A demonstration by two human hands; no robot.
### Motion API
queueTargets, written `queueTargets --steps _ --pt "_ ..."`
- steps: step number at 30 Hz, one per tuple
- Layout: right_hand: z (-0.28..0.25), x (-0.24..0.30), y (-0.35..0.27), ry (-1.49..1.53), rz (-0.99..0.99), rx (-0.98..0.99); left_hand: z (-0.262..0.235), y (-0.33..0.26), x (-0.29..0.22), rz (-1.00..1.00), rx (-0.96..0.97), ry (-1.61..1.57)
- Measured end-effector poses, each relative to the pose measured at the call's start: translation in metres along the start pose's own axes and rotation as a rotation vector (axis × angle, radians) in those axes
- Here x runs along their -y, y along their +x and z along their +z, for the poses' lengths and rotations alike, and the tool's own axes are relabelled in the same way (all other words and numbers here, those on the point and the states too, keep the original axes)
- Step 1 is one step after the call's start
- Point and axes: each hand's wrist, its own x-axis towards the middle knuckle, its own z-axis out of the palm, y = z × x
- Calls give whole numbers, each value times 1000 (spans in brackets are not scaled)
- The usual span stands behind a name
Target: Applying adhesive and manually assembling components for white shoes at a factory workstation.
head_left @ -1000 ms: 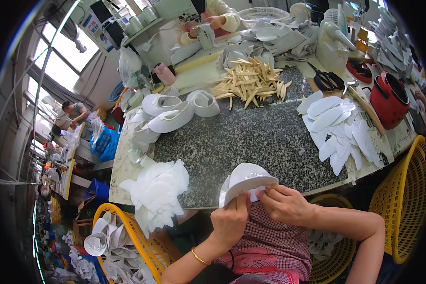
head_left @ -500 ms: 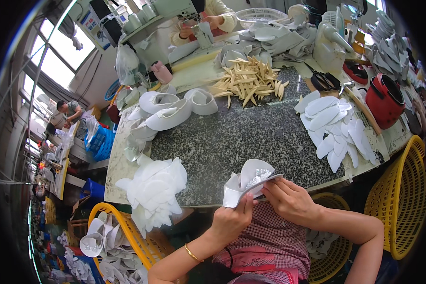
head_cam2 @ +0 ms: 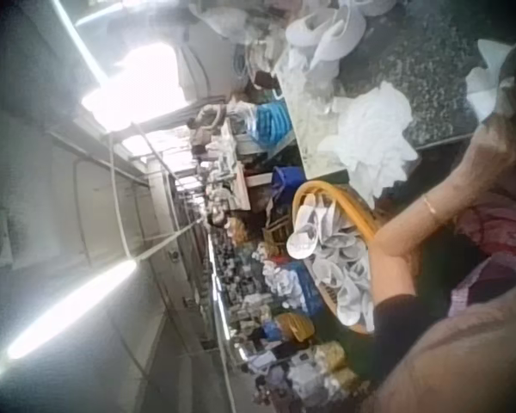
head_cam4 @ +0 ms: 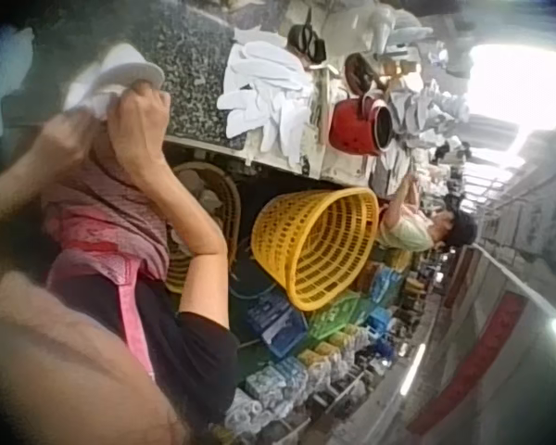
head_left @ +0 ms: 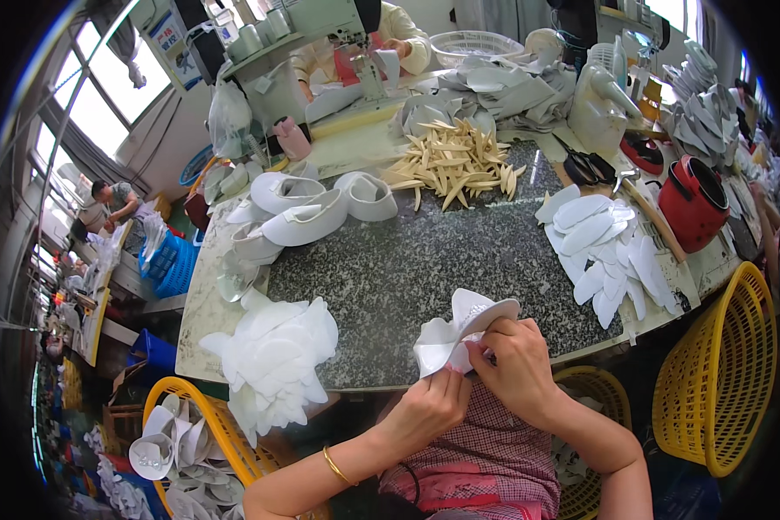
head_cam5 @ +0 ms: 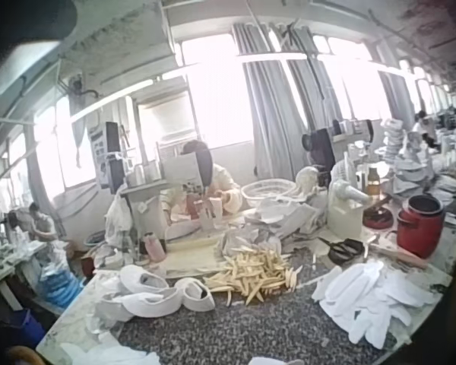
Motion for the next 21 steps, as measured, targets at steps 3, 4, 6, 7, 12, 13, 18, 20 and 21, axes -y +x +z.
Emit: queueTargets --steps 3,4,6,7,12,13,18,20,21 --pt "2 -2 -3 45 76 -15 -1 3 2 42 55 14" --pt "2 0 -3 66 83 -25 -4 1 4 45 56 17" --pt "4 -1 -5 59 65 -38 -7 2 8 97 55 42" --pt "5 -3 -6 51 44 -48 -7 3 9 105 50 39" --pt "9 -10 -14 4 24 -58 -7 7 10 165 109 19" --pt "9 -11 -15 -15 13 -60 -8 7 10 168 110 18" --pt "5 -9 -19 -145 -132 4 -9 1 16 167 19 9" --pt "4 -21 -27 -109 -292 16 -8 -3 18 159 3 -14" --pt "2 -27 -31 -175 -378 36 -7 -5 19 149 -12 -39"
